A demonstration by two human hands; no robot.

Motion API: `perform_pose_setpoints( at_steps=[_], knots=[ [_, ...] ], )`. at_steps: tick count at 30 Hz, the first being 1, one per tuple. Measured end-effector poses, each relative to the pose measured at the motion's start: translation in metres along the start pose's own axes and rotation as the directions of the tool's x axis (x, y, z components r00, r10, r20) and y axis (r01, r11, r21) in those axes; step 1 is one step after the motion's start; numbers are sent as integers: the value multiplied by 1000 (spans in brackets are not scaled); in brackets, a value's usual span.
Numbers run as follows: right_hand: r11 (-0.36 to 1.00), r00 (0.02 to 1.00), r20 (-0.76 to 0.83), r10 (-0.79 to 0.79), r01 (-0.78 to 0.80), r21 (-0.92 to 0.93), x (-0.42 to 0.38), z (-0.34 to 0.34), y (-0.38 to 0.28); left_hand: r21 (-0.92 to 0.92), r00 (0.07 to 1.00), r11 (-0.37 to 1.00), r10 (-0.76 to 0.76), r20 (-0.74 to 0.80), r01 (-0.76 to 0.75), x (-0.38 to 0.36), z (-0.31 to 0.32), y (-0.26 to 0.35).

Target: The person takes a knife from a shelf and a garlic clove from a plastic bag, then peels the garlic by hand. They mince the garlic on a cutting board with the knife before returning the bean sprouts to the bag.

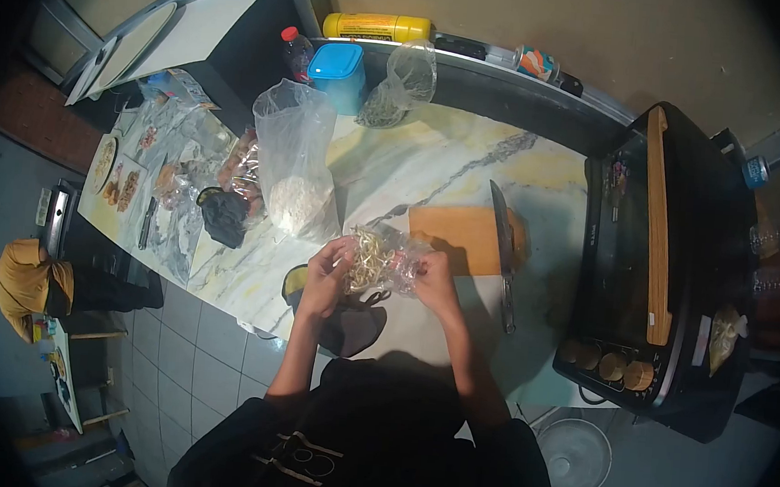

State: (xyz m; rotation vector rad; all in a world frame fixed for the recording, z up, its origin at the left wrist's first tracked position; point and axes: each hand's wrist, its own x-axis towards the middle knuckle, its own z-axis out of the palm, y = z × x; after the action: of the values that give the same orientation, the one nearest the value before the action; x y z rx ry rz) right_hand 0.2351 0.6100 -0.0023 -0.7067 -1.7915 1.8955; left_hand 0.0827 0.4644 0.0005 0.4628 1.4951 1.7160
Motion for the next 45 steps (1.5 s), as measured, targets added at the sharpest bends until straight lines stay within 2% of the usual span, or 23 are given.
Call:
perform_pose_setpoints(
  at_steps=[2,4,5,7,12,16,18,19,23,25,28,33,36,40,42,43,45],
  knots=[
    [999,1000,4,29,-29,-42,3,-4,-2,-47,1000,999,-27,0,27,3,-2,-3],
    [995,998,9,55,-54,-85,7,-3,0,0,999,1000,3,-33,-3,7,-3,-6],
    [1000,1000,-12,21,-21,-17,10,-2,3,-1,999,1000,10,-35,-10,10,-3,-7],
    [999,999,-32,-12,13,47,13,0,9,-154,999,988,-35,-40,28,11,-1,-9],
    [973,996,-7,94,-90,214,13,-3,10,-192,998,981,-47,-36,40,14,0,-7],
    [963,996,-15,85,-78,258,12,-5,3,-219,999,975,-32,-40,22,14,3,-6],
    [916,985,8,174,-165,366,12,-7,2,-225,999,974,-34,-37,24,16,3,-8],
    [916,984,4,175,-165,365,11,-8,3,-231,999,973,-34,-37,24,17,3,-9],
    [881,985,-18,174,-148,449,7,-11,1,-233,996,970,-76,-48,63,16,7,-5],
    [877,979,-56,196,-149,457,5,-17,3,-335,997,941,-61,-50,41,20,8,-8],
    [822,979,-61,193,-128,556,0,-30,13,-347,994,935,-93,-55,68,21,8,-9],
    [733,972,-190,137,30,680,-9,-47,15,-411,988,905,-144,-57,108,30,13,-13],
    [727,946,-277,170,69,683,-8,-55,14,-420,986,902,-149,-78,103,36,14,-17],
    [786,942,-291,169,49,617,-9,-72,12,-414,979,908,-136,-152,62,49,20,-19],
    [883,925,-360,117,69,465,-7,-79,19,-396,982,918,-94,-161,23,57,19,-22],
    [882,926,-360,117,70,466,-7,-84,20,-395,982,918,-94,-162,23,62,17,-27],
    [942,942,-319,108,6,335,-6,-90,22,-341,986,940,-68,-155,11,70,17,-31]
  ],
)
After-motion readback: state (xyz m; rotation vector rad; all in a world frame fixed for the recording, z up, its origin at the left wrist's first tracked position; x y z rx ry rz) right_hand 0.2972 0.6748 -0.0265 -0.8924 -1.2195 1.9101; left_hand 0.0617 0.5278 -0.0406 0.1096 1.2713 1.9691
